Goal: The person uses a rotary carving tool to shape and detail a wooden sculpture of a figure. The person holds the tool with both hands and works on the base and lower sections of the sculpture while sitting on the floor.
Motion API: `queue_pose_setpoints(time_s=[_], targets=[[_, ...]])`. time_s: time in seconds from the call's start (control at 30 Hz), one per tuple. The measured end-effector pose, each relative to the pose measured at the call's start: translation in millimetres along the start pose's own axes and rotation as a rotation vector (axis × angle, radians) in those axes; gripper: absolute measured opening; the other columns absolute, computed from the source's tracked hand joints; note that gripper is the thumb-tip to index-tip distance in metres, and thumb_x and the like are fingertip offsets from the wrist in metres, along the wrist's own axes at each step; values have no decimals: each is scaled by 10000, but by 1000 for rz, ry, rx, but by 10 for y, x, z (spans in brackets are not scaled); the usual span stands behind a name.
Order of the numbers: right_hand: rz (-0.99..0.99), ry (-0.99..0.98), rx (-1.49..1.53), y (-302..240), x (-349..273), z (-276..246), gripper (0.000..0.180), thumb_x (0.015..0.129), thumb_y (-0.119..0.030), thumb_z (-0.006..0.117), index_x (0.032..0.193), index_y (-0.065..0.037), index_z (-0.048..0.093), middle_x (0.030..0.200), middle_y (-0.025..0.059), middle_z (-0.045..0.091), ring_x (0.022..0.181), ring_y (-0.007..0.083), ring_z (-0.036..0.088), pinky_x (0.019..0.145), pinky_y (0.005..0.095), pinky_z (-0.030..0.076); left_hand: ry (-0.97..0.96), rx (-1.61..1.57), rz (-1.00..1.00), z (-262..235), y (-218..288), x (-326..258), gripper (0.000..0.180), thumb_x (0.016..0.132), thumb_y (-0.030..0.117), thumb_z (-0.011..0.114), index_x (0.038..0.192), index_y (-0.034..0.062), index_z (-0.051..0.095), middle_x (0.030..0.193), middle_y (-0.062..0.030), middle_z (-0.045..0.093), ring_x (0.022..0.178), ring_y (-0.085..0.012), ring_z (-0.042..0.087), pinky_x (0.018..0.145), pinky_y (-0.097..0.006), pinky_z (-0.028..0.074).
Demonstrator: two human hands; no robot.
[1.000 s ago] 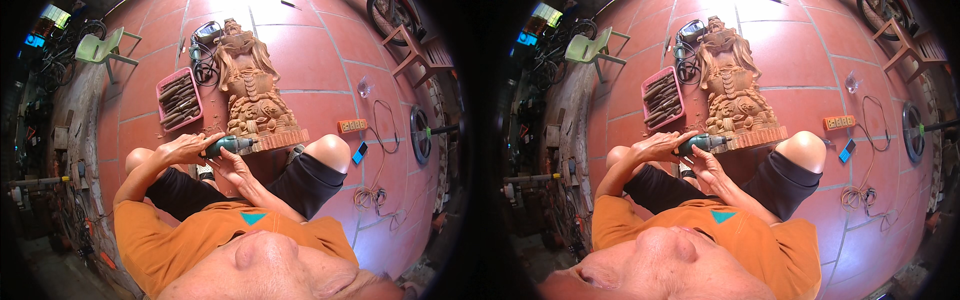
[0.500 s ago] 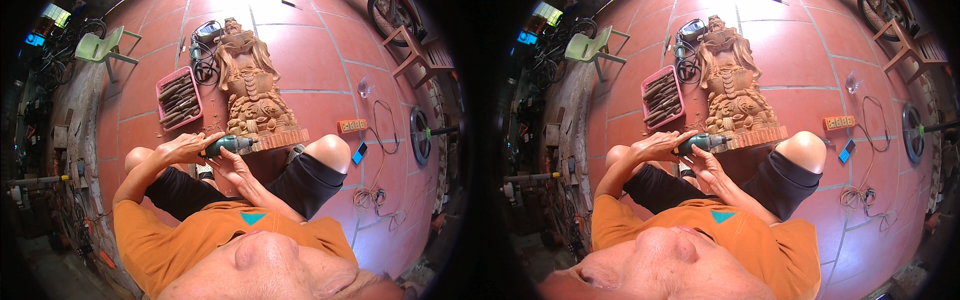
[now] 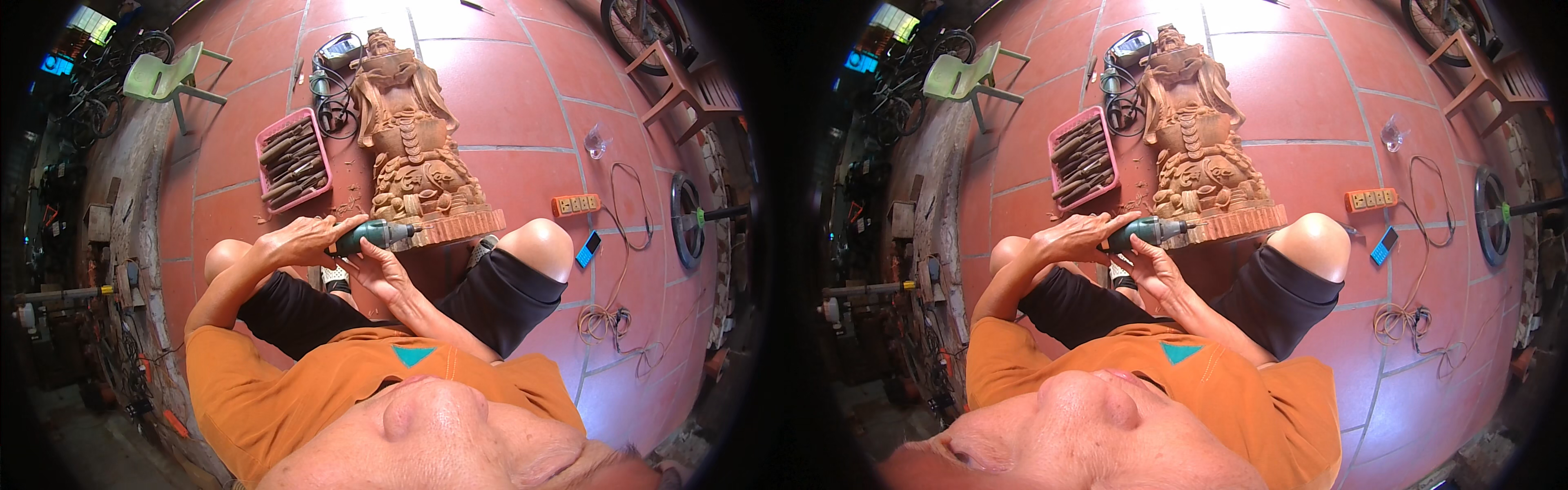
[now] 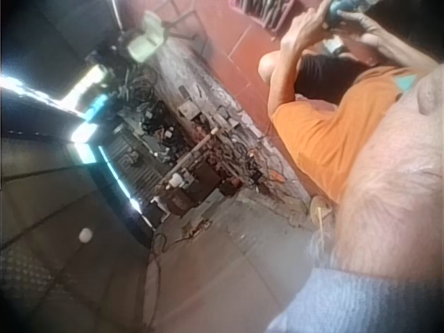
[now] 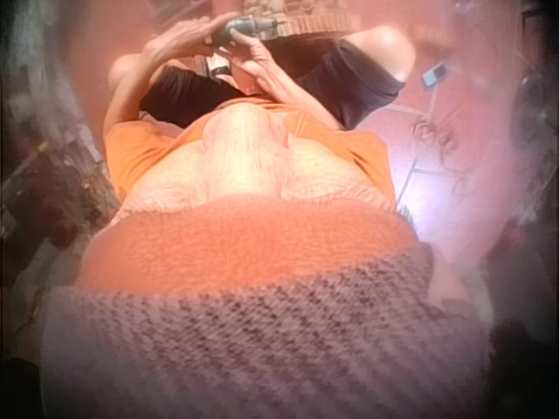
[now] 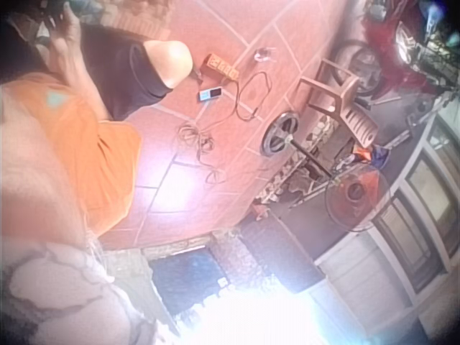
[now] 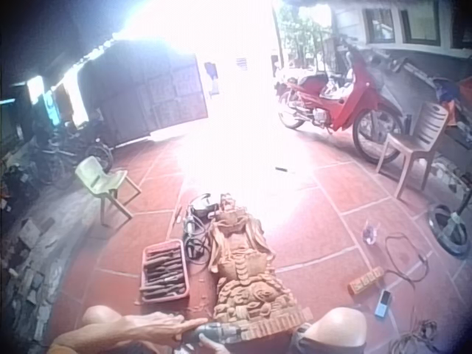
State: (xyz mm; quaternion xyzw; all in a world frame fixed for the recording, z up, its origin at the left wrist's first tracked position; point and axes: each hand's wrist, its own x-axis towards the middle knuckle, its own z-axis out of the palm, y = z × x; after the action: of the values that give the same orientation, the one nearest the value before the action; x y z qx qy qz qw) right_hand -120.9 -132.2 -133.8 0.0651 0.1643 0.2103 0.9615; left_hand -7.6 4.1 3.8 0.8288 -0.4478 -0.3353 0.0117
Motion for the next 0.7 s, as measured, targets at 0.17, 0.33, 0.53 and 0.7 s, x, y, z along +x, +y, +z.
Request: queue_pose_setpoints(time_s=[0.17, 0.33, 0.53, 0.7], targets=[[-12, -1, 2, 6, 26, -13, 312, 916, -76, 700, 1201, -47, 575, 1189, 91, 634, 1171, 244, 603, 1109, 495, 457, -9, 7, -11, -45, 8, -12, 1012, 781, 433, 803, 1577, 207, 220, 939, -159, 583, 860, -338, 628, 731, -434, 500], [-42, 17, -56, 37, -1, -5, 302, 901, -108, 720, 1182, -62, 618, 1141, 106, 675, 1119, 266, 626, 1071, 496, 447, 35, 16, -13, 9, 28, -14, 1006, 777, 361, 812, 1574, 220, 214, 949, -190, 591, 868, -381, 653, 730, -472, 512], [-15, 30, -60, 10, -36, 12, 330, 892, -101, 735, 1195, -68, 609, 1152, 80, 664, 1134, 243, 619, 1070, 498, 459, -31, -2, -62, -5, 92, 9, 1060, 724, 169, 836, 1576, 217, 207, 956, -161, 577, 870, -344, 648, 739, -448, 509], [1, 43, -37, 22, -19, -2, 378, 890, -90, 737, 1229, -48, 574, 1193, 102, 637, 1162, 258, 603, 1088, 502, 444, -37, -26, -98, -19, 122, 9, 1049, 722, 147, 829, 1574, 224, 223, 973, -152, 571, 878, -336, 646, 742, -450, 507]])
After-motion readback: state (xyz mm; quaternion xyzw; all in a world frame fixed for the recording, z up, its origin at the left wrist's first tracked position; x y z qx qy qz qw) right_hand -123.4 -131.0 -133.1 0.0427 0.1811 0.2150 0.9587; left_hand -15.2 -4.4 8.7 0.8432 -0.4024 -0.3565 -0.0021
